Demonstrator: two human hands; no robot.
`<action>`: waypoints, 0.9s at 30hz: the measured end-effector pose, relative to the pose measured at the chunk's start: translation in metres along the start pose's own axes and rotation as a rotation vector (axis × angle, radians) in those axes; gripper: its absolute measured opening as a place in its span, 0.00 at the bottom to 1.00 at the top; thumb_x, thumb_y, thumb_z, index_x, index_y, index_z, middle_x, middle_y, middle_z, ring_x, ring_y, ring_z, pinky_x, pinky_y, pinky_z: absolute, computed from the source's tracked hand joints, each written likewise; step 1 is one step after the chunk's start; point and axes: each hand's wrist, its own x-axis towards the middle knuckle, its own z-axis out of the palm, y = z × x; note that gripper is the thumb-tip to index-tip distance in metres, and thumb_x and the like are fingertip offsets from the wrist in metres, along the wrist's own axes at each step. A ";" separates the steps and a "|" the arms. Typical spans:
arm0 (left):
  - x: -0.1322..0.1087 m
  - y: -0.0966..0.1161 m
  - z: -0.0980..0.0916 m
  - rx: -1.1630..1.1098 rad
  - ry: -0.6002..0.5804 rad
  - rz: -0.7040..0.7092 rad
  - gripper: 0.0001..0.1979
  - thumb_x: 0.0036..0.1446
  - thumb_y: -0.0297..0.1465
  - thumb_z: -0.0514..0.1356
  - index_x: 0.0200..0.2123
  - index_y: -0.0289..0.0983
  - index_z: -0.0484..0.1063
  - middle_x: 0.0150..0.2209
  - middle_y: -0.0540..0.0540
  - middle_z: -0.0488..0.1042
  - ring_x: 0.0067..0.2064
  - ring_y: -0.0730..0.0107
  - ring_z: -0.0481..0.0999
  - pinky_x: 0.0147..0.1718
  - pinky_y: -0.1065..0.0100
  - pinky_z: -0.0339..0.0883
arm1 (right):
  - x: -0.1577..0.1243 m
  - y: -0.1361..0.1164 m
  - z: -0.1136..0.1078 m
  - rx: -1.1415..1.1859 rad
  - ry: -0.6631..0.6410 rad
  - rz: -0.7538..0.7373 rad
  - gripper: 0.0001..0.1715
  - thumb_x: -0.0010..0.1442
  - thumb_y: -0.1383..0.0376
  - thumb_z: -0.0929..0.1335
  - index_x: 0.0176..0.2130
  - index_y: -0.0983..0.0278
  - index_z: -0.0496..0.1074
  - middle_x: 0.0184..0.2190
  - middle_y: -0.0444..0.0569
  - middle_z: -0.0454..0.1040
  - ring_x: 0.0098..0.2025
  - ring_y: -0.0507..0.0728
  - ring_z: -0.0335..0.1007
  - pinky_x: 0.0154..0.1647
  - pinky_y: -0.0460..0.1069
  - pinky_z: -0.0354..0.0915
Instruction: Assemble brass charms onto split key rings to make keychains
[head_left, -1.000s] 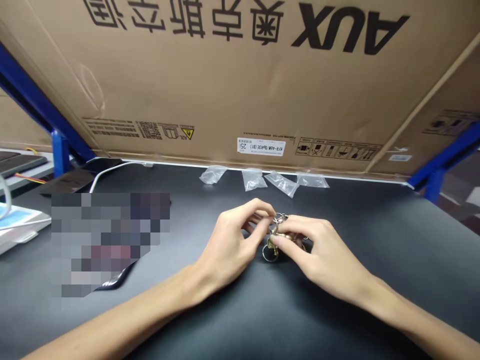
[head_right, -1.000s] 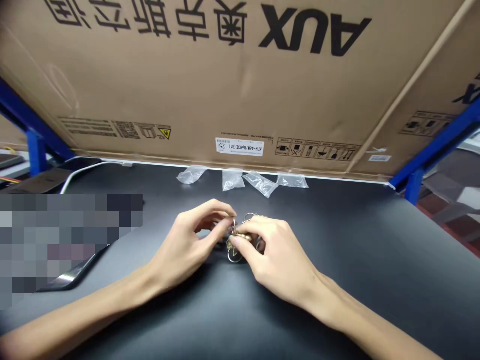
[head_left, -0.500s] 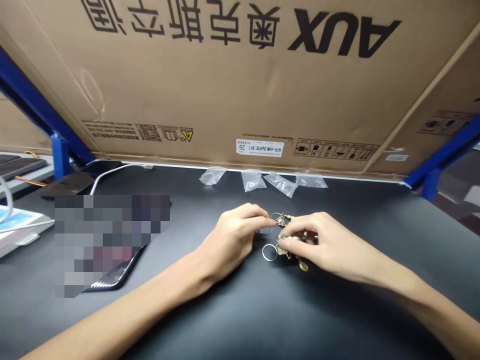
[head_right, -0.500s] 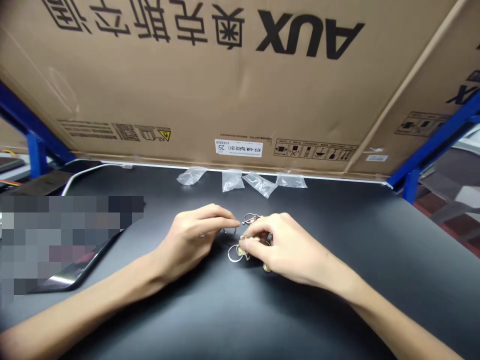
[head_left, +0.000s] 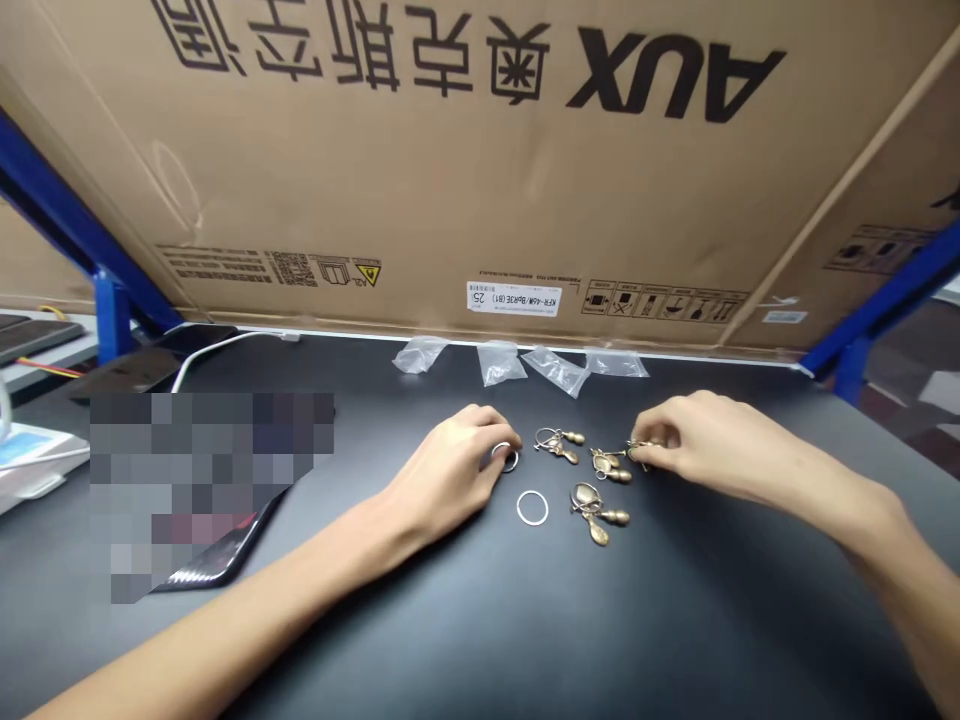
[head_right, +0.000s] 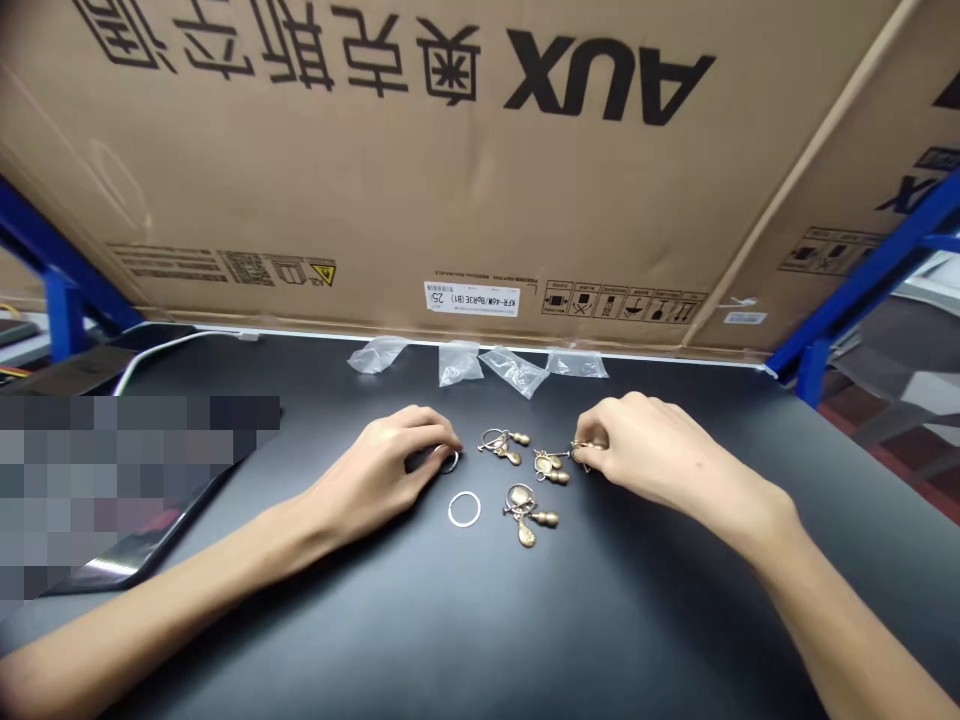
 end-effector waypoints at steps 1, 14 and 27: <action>0.000 0.001 0.000 0.003 -0.006 -0.005 0.11 0.61 0.24 0.55 0.38 0.38 0.78 0.41 0.44 0.77 0.43 0.63 0.75 0.44 0.62 0.71 | 0.000 -0.001 0.001 -0.016 -0.005 0.004 0.09 0.56 0.58 0.68 0.32 0.52 0.81 0.28 0.43 0.80 0.27 0.58 0.75 0.24 0.48 0.59; -0.001 0.004 -0.001 0.030 -0.009 -0.011 0.12 0.62 0.26 0.53 0.40 0.38 0.77 0.40 0.44 0.77 0.43 0.61 0.76 0.44 0.61 0.71 | -0.001 -0.016 0.002 0.035 0.273 -0.042 0.18 0.66 0.54 0.63 0.39 0.55 0.81 0.35 0.47 0.82 0.36 0.61 0.78 0.33 0.52 0.66; -0.003 0.008 0.003 -0.029 0.084 -0.012 0.13 0.65 0.27 0.53 0.47 0.37 0.76 0.43 0.44 0.77 0.45 0.62 0.75 0.47 0.59 0.70 | 0.005 -0.049 0.033 0.225 0.335 -0.296 0.10 0.67 0.61 0.65 0.41 0.60 0.75 0.38 0.47 0.78 0.38 0.56 0.74 0.40 0.51 0.67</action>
